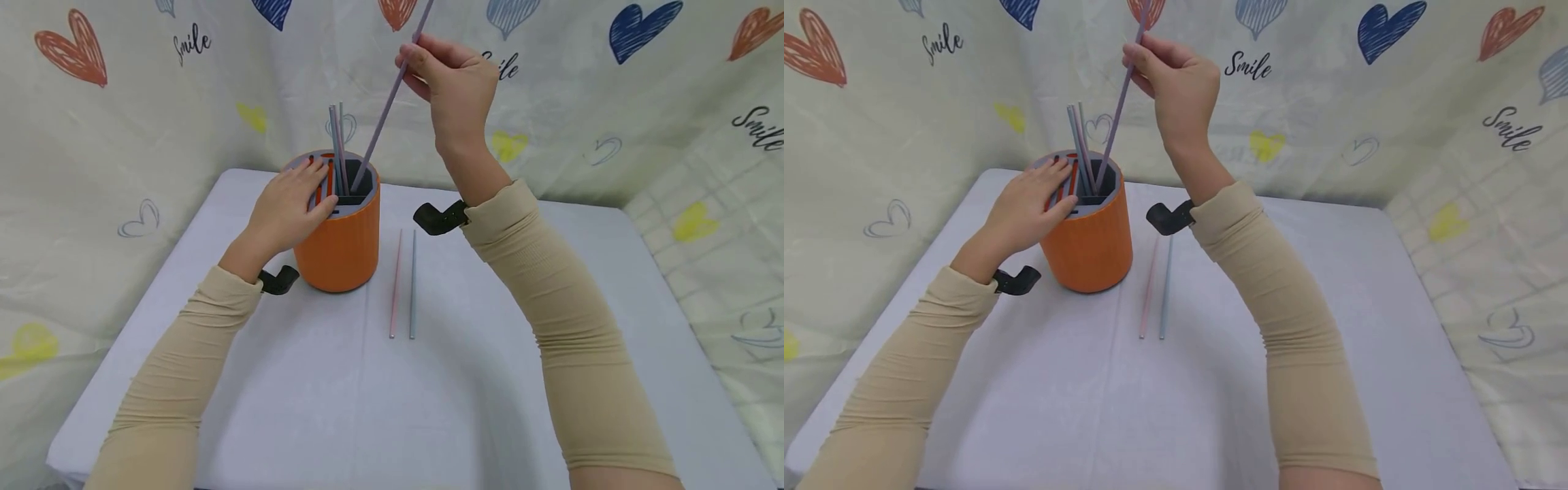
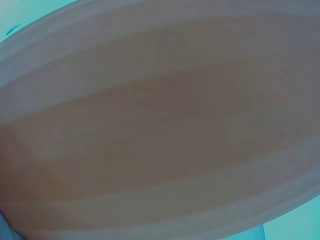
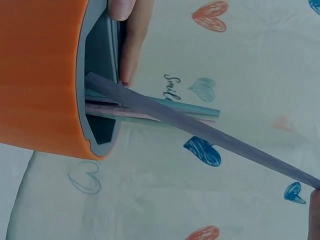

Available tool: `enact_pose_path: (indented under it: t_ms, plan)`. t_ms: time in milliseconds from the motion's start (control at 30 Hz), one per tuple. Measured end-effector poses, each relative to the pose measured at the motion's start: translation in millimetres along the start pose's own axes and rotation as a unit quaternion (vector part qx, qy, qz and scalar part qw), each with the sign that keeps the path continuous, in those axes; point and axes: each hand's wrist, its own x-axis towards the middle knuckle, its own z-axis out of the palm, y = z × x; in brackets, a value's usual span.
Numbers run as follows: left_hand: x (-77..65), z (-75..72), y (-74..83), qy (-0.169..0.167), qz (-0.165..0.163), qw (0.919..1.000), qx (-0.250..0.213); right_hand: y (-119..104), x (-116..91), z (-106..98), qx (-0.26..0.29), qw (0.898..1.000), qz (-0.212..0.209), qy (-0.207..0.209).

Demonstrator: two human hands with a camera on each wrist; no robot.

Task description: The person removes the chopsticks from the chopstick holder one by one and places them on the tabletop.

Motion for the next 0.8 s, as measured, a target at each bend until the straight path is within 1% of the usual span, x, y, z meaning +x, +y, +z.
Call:
enact_pose_path:
  t_ms: [133, 233, 300, 400, 467, 533, 600, 700, 800]
  plan:
    - [-0.5, 0.9, 0.3, -0.004, -0.002, 1.0000, -0.002, -12, -1, -6, 0.027, 1.000, 0.002, 0.016]
    - [-0.5, 2.0, 1.4, -0.009, -0.002, 1.0000, -0.003, -24, -1, -16, 0.048, 0.998, 0.001, 0.031]
    - [-0.1, 2.6, 2.2, -0.011, -0.001, 0.9999, -0.004, -33, -2, -25, 0.048, 0.998, -0.002, 0.039]
    - [0.9, 3.1, 2.8, -0.010, 0.003, 0.9999, -0.006, -44, 0, -40, 0.047, 0.998, 0.006, 0.051]
    - [1.3, 3.1, 2.3, -0.010, 0.003, 0.9999, -0.005, -48, 1, -50, 0.046, 0.997, 0.021, 0.059]
    - [1.4, 2.5, 1.1, -0.008, 0.002, 1.0000, -0.003, -45, 3, -60, 0.045, 0.996, 0.038, 0.065]
    - [1.2, 1.6, -0.3, -0.009, 0.000, 1.0000, 0.001, -39, 4, -71, 0.039, 0.995, 0.061, 0.071]
    - [1.1, -0.4, -1.9, -0.010, 0.001, 0.9999, 0.006, -23, 5, -87, 0.029, 0.991, 0.102, 0.082]
    - [1.3, -1.8, -2.1, -0.013, 0.003, 0.9999, 0.005, -4, 3, -102, 0.001, 0.986, 0.142, 0.086]
